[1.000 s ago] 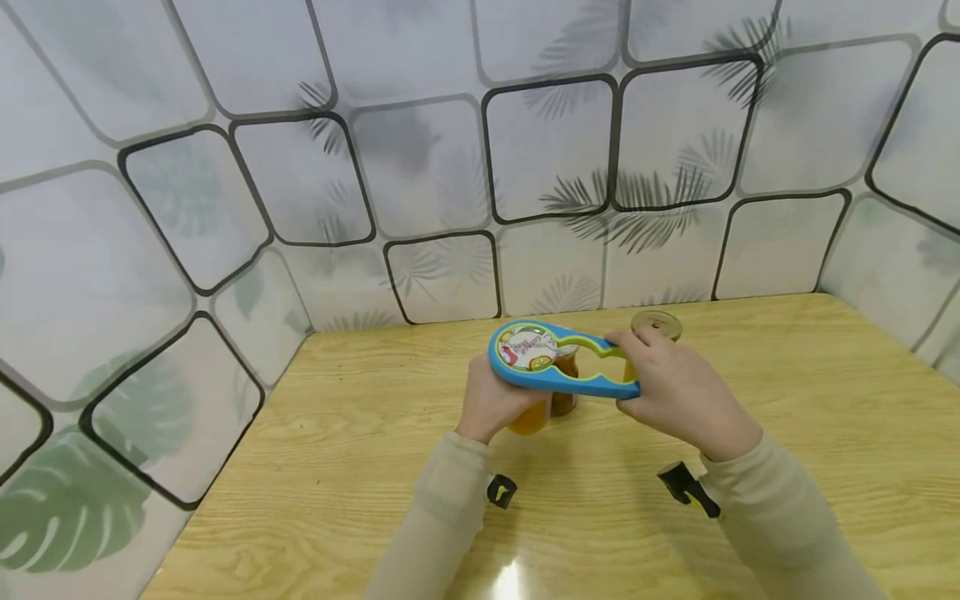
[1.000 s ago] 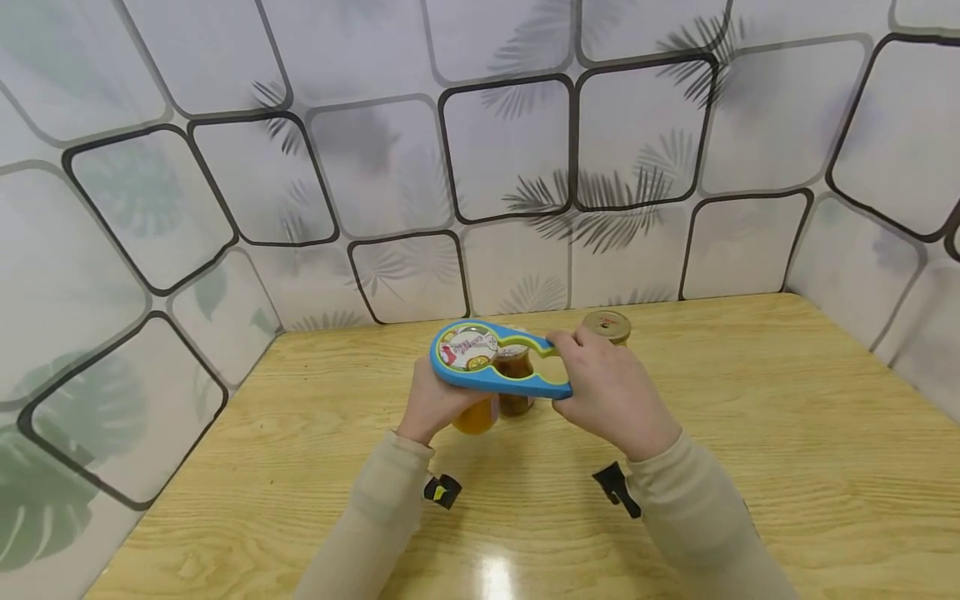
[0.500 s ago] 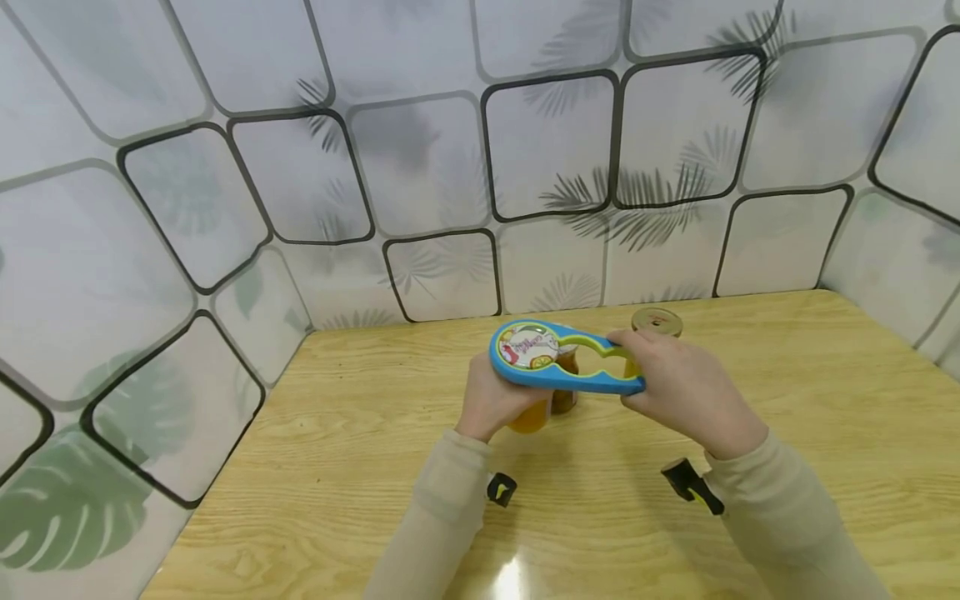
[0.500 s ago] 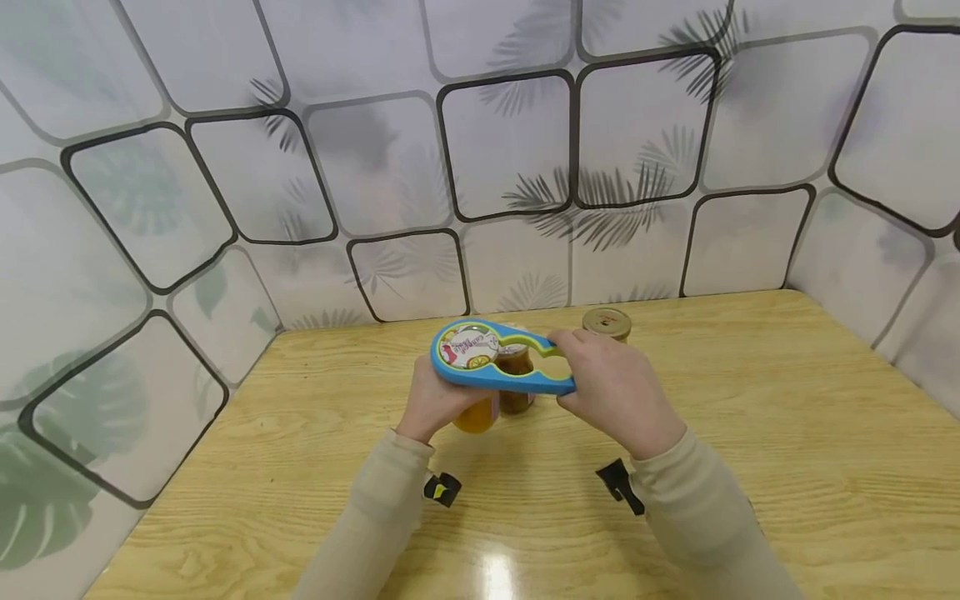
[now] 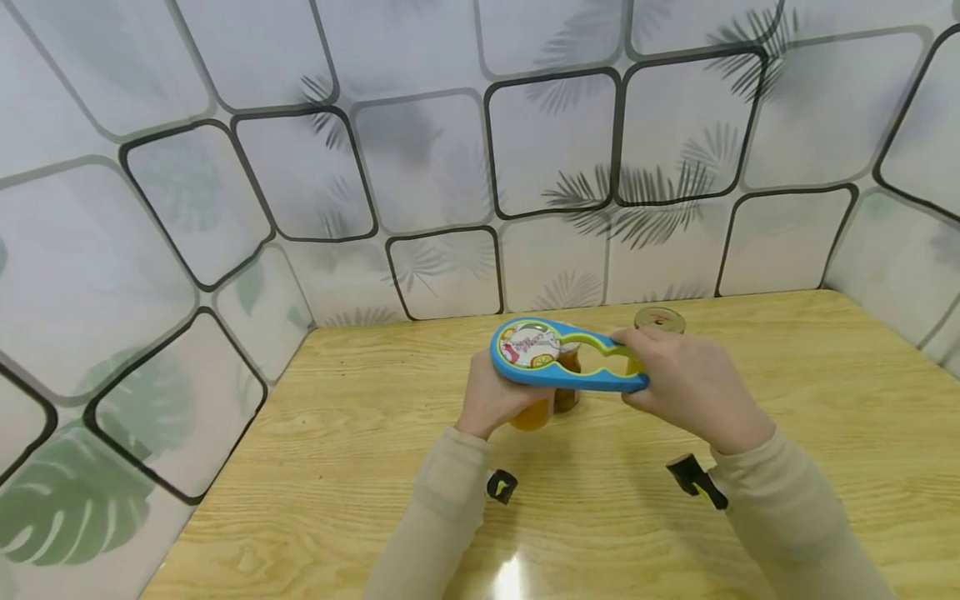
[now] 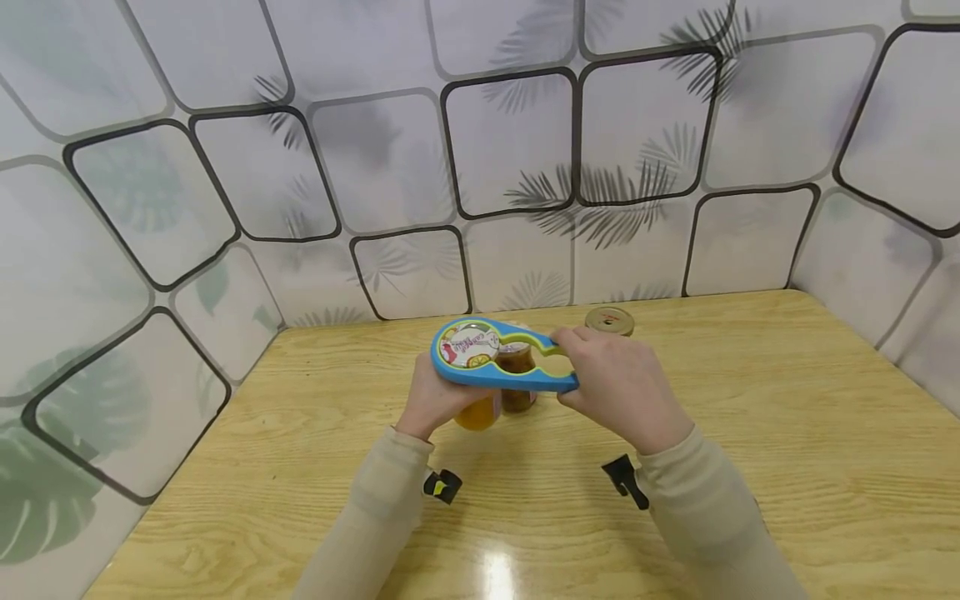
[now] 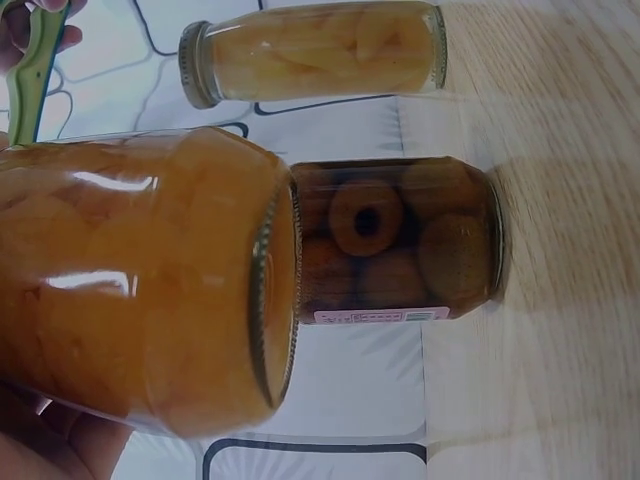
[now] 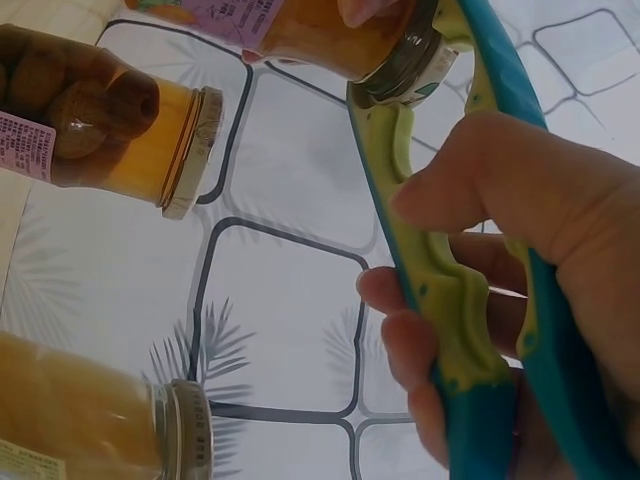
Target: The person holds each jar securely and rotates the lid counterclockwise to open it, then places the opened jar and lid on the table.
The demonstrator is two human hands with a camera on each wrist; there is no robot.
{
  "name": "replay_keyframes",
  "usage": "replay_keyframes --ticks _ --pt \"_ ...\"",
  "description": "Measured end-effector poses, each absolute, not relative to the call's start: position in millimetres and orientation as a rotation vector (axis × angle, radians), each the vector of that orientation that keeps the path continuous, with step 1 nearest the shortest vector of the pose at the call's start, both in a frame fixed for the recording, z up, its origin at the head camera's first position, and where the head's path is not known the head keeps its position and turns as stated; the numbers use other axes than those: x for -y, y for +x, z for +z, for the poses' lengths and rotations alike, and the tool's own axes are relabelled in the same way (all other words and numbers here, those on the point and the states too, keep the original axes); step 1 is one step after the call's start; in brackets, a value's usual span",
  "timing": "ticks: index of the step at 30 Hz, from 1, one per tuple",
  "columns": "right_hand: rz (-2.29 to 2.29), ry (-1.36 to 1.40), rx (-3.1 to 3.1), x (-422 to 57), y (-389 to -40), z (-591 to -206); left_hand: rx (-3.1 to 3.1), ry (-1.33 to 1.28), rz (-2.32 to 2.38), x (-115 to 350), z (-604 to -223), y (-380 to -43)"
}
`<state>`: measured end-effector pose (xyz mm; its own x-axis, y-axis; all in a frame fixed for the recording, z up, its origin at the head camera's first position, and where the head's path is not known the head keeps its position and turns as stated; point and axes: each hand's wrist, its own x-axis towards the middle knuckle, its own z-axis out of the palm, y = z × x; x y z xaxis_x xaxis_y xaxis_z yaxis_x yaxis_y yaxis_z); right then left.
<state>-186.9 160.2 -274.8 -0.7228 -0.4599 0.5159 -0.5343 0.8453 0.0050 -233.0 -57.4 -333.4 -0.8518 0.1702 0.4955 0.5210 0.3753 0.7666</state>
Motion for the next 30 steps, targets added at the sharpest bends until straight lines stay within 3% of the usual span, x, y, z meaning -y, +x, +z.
replay_keyframes --ticks 22,30 --pt "0.163 0.757 2.487 -161.9 -188.9 -276.0 2.339 -0.645 -1.557 61.2 -335.2 -237.8" --pt "0.185 0.811 2.471 -166.6 -192.3 -275.3 2.334 -0.818 -1.712 70.2 -332.0 -236.9"
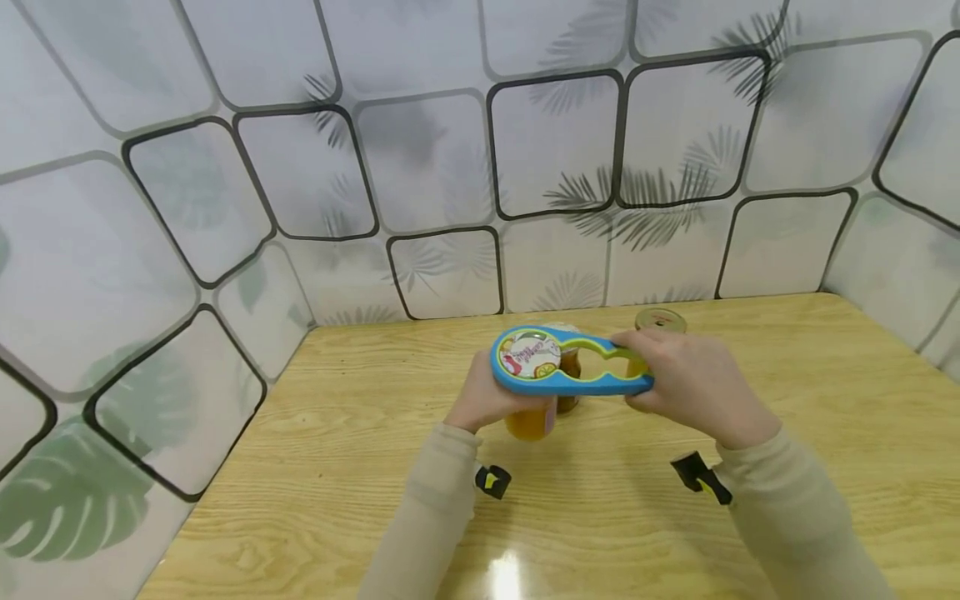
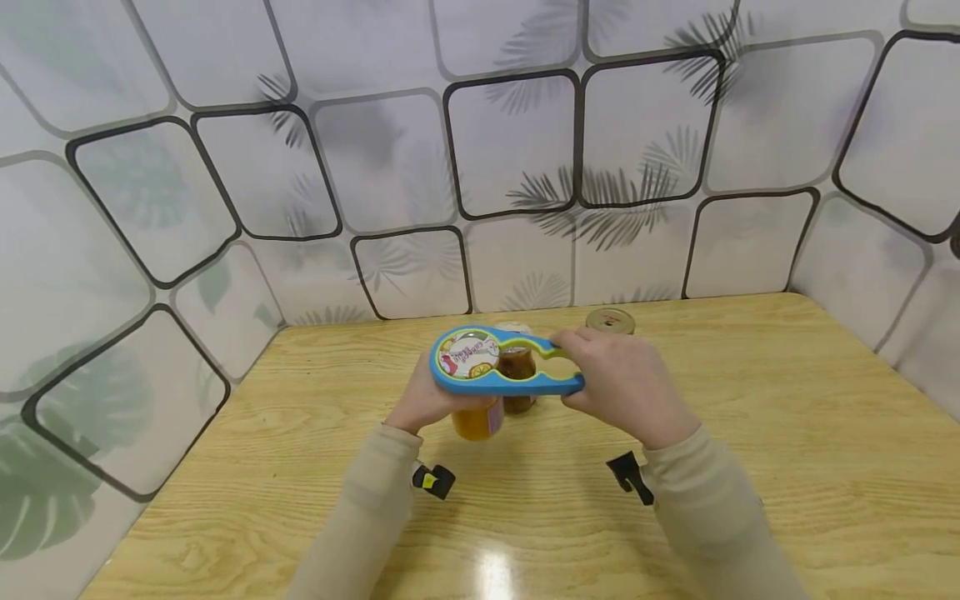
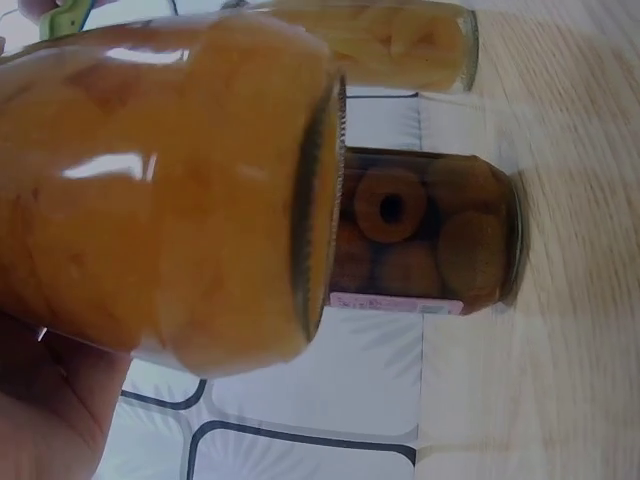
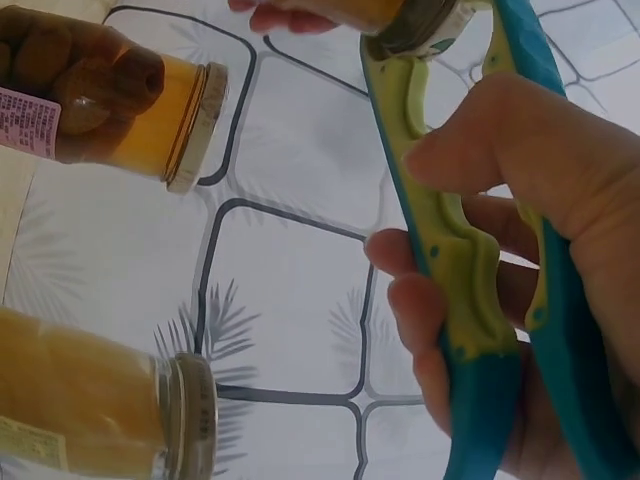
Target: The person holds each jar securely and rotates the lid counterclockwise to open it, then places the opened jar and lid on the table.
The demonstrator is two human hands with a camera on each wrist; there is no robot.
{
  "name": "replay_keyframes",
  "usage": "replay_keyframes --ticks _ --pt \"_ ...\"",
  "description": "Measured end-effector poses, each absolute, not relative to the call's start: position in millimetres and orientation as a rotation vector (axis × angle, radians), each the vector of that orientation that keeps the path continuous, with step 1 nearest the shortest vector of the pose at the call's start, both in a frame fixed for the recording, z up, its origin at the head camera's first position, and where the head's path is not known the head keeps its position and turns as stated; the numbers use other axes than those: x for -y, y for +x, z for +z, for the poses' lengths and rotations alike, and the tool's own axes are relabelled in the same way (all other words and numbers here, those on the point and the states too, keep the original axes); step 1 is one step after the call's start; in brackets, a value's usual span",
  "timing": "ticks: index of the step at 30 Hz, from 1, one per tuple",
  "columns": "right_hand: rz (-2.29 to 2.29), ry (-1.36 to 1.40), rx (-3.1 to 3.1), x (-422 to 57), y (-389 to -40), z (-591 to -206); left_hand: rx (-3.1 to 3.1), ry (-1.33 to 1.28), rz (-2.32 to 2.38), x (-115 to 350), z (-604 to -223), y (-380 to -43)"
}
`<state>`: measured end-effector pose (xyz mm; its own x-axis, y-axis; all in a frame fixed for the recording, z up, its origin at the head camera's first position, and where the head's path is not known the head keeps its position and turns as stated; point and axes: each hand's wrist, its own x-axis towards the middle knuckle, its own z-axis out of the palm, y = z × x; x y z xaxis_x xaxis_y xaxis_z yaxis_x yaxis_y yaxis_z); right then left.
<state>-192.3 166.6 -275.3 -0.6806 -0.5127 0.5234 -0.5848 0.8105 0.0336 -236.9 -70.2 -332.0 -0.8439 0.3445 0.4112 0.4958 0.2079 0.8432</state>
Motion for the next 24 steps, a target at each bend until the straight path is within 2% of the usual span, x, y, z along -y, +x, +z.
replay_keyframes --ticks 11,24 --pt "0.229 0.873 2.470 -172.1 -193.6 -272.1 2.353 -1.088 -1.730 77.8 -329.7 -240.1" --pt "0.253 0.923 2.481 -172.9 -195.2 -274.8 2.344 -1.183 -1.760 79.4 -306.9 -222.7"
